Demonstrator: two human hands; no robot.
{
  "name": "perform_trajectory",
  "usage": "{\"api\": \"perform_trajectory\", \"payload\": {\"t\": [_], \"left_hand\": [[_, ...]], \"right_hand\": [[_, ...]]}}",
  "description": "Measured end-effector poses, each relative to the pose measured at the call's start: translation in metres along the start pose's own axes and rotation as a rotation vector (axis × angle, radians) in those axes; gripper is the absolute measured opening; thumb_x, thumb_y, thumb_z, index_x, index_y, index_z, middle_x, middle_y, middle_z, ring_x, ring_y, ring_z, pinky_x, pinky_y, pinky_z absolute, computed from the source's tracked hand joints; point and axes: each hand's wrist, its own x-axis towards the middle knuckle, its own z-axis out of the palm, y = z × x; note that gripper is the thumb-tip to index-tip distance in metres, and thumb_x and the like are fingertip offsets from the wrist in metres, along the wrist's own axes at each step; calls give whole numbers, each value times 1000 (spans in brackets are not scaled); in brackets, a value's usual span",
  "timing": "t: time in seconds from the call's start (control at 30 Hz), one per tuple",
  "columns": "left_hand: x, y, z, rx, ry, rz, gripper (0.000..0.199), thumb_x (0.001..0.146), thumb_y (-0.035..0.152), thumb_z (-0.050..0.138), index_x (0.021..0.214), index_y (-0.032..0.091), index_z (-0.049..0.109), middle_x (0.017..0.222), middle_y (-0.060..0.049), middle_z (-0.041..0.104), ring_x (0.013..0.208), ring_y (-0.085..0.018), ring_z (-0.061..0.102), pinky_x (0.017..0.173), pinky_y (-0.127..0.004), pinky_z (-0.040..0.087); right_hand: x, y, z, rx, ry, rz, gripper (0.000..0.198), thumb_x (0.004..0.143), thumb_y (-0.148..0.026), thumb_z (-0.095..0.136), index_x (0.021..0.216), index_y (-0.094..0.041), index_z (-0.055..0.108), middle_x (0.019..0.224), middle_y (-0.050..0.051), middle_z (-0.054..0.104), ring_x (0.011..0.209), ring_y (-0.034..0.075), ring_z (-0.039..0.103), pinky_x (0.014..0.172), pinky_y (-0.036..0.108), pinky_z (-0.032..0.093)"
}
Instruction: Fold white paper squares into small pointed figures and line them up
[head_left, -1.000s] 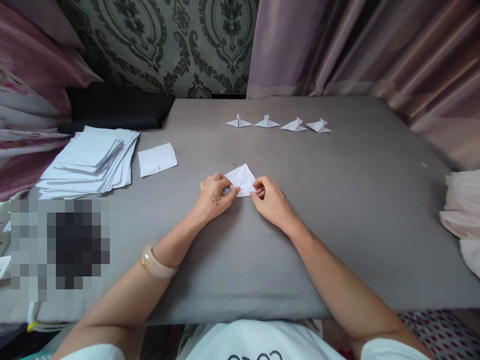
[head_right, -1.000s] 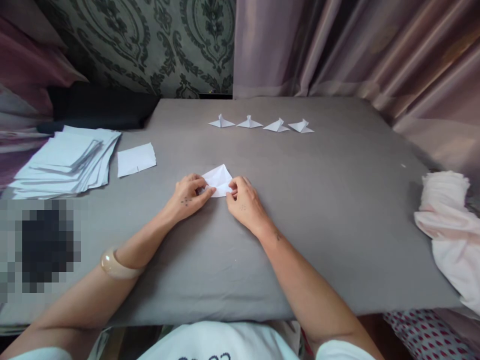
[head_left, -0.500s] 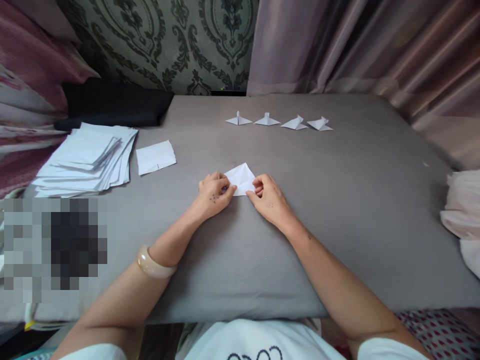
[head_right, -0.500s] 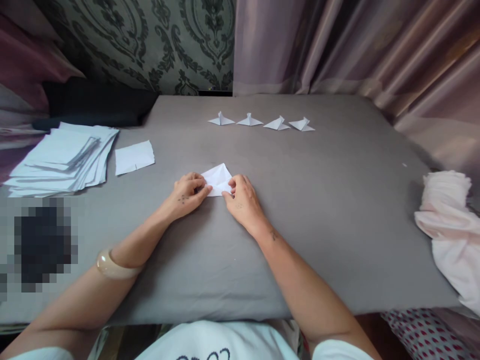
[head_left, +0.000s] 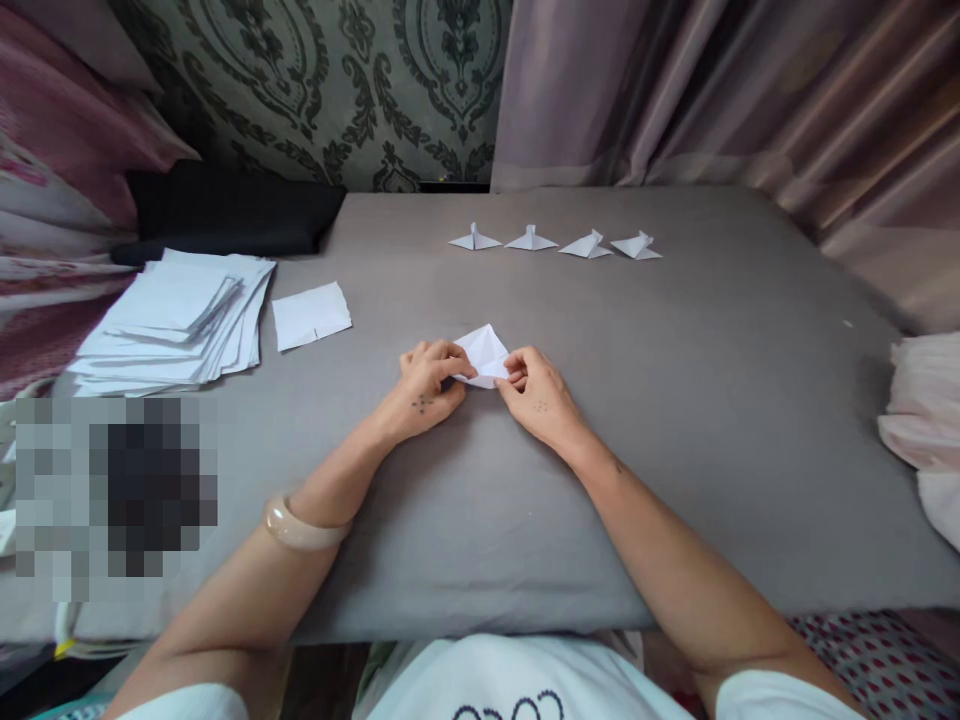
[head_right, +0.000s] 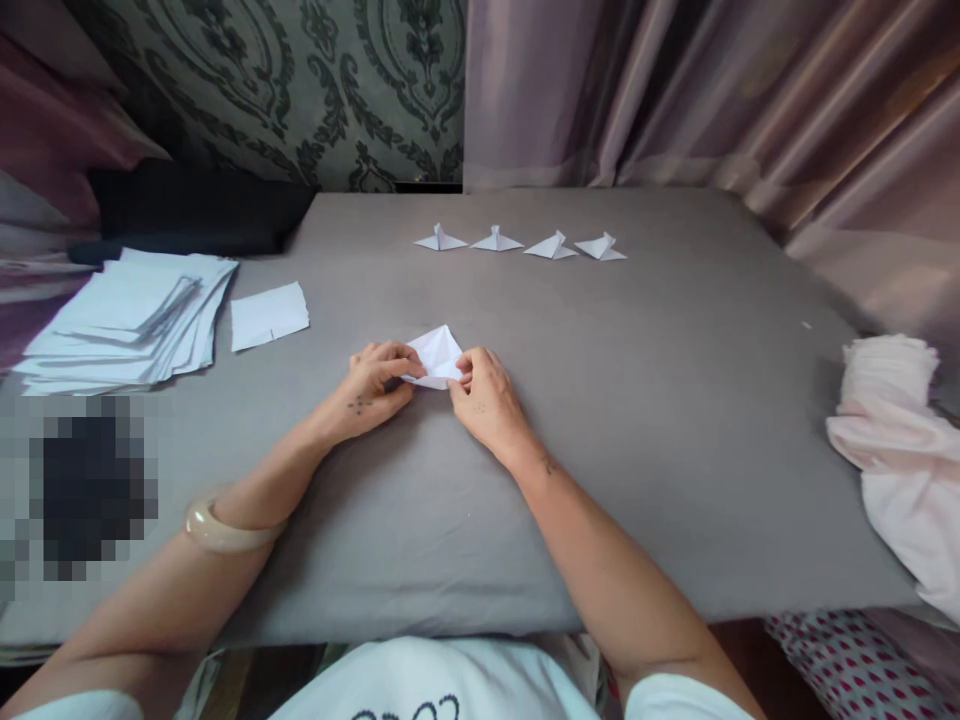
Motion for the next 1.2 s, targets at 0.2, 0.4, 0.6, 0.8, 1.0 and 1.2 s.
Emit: {"api": "perform_trajectory", "payload": {"t": [0.2,0.4,0.6,0.8,1.0,1.2], "left_hand": [[2,7,8,226,286,47,37,86,32,58,122,27,52,140,-13,38,127,-31,33,101,-47,24],[5,5,17,279,326,81,37,89,45,53,115,19,50,123,-16,49,111,-29,44,94,-42,30],[8,6,17,268,81,265,26,98,30,36,98,19,60,102,-7,65,93,-20,55,87,-37,34],[7,4,17,210,59,375,30,98,23,36,96,15,65,94,-10,66,87,-19,57,76,-30,44],[2,4,15,277,72,466,30,96,21,39,99,15,68,90,-9,65,85,-19,56,77,-31,48],[-1,2,14,351,40,470,32,97,26,39,114,19,65,96,-9,63,89,-20,56,76,-33,48]], "right_hand": [[0,-1,0,9,-12,20,15,76,-21,58,89,-21,51,89,3,61,72,13,60,69,29,49],[0,0,-3,61,-30,12,12,79,-23,56,90,-21,52,91,3,63,76,15,61,69,29,49],[1,-1,-4,63,-17,33,17,74,-20,60,90,-21,53,92,4,64,77,14,61,70,29,49],[1,0,-13,241,-118,79,22,74,-15,56,95,-21,55,96,4,66,80,14,64,77,30,51],[2,12,-18,467,-26,207,25,71,-23,65,94,-19,56,93,5,66,83,15,66,79,31,53],[1,14,-14,376,45,126,21,71,-24,66,89,-20,57,86,2,65,75,14,64,74,31,54]]}}
